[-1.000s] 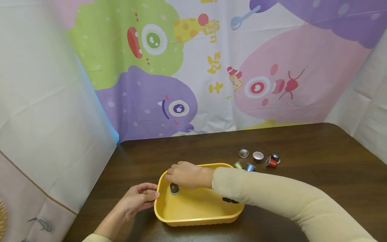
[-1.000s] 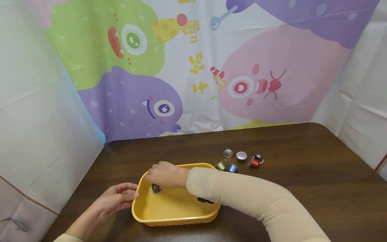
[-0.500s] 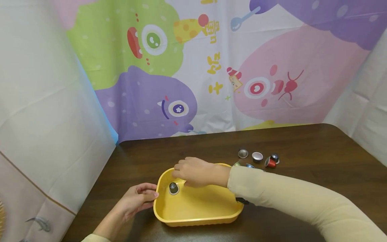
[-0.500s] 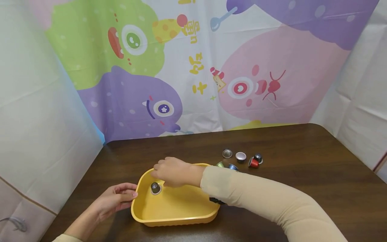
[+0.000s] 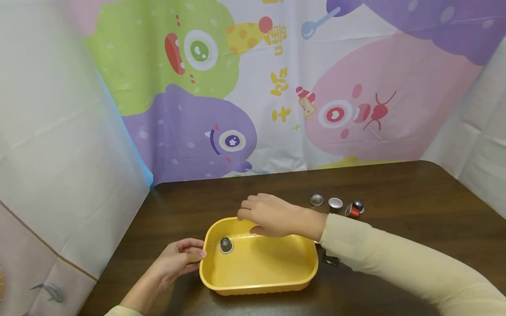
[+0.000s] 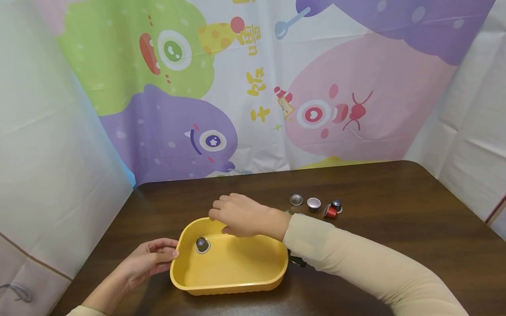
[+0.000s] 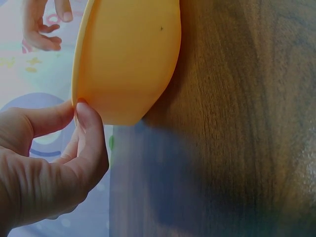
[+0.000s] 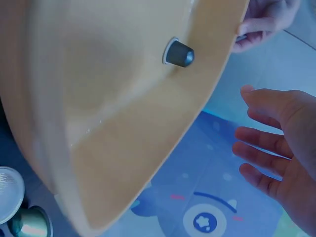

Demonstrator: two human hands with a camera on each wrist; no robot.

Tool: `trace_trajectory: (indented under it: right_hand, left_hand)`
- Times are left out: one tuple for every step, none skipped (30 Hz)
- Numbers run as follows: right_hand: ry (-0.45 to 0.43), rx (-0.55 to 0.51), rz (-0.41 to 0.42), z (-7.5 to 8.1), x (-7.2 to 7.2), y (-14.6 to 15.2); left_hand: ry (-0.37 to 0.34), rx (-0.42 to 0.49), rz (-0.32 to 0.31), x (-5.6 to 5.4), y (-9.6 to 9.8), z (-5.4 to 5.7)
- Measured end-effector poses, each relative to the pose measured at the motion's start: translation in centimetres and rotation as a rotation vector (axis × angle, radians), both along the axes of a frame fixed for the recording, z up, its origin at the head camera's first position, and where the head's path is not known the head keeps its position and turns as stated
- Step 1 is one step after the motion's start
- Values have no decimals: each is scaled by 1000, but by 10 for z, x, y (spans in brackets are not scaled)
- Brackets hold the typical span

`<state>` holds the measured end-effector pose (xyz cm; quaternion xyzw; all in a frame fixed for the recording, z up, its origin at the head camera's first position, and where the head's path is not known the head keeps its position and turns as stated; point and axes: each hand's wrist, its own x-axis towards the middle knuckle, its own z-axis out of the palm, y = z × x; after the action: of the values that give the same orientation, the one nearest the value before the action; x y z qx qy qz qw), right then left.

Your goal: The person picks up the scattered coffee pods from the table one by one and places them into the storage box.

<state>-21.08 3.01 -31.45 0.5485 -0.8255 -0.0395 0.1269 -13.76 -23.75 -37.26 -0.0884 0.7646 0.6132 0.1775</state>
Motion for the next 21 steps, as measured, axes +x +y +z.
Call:
trace_trajectory:
  right_hand:
    - [5,-15,3,1,0,2]
    - [9,-29,5,0,0,5]
    - [11,-41,4,0,0,8]
    - [12,-51,0,0,0,10]
    - [10,-66,0,0,1,13]
    - [6,-78,-1,0,1,15]
    - [7,-87,-4,0,1,18]
    - [6,-97,-6,0,2,21]
    - [3,-108,-9,0,2,23]
    - [2,-121,-10,0,3,26]
    - [4,-135,-8,0,3,29]
    - [6,-147,-9,0,3,32]
    - [11,-159,-9,-1,4,35]
    - [15,-171,-10,-1,4,38]
    - [19,-182,-11,-2,5,41]
    - [22,-190,-15,-2,6,44]
    - [25,-197,-17,-2,6,47]
    - [26,-202,-19,-3,7,50]
    - [29,-204,-22,-3,7,53]
    - [29,-208,-24,-4,8,56]
    - [30,-213,-24,-4,9,59]
  left_hand:
    - [-1,2,0,0,0,0]
    - [-2,3,-1,0,-1,-1]
    - [-2,5,-3,0,-1,-1]
    - [-2,6,-3,0,-1,-1]
    - [-1,7,-6,0,-1,-1]
    - [0,9,-9,0,-2,-2]
    - [1,11,-11,0,-2,-2]
    - [3,13,-14,0,-2,-2]
    - [4,15,-15,0,-2,-2]
    - [4,16,-14,0,-2,-2]
    - [5,18,-16,0,-2,-2]
    - [3,18,-15,0,-2,-2]
    - [2,17,-14,0,-2,-3]
    - [1,15,-12,0,-2,-3]
    - [0,13,-8,0,-2,-3]
    - [-1,11,-3,0,-2,-3]
    - [0,8,1,0,-1,-3]
    - [0,4,8,-1,-1,-3]
    - [0,3,16,-1,0,-4]
    - [0,1,21,-1,0,-4]
    - [1,1,24,-1,0,-4]
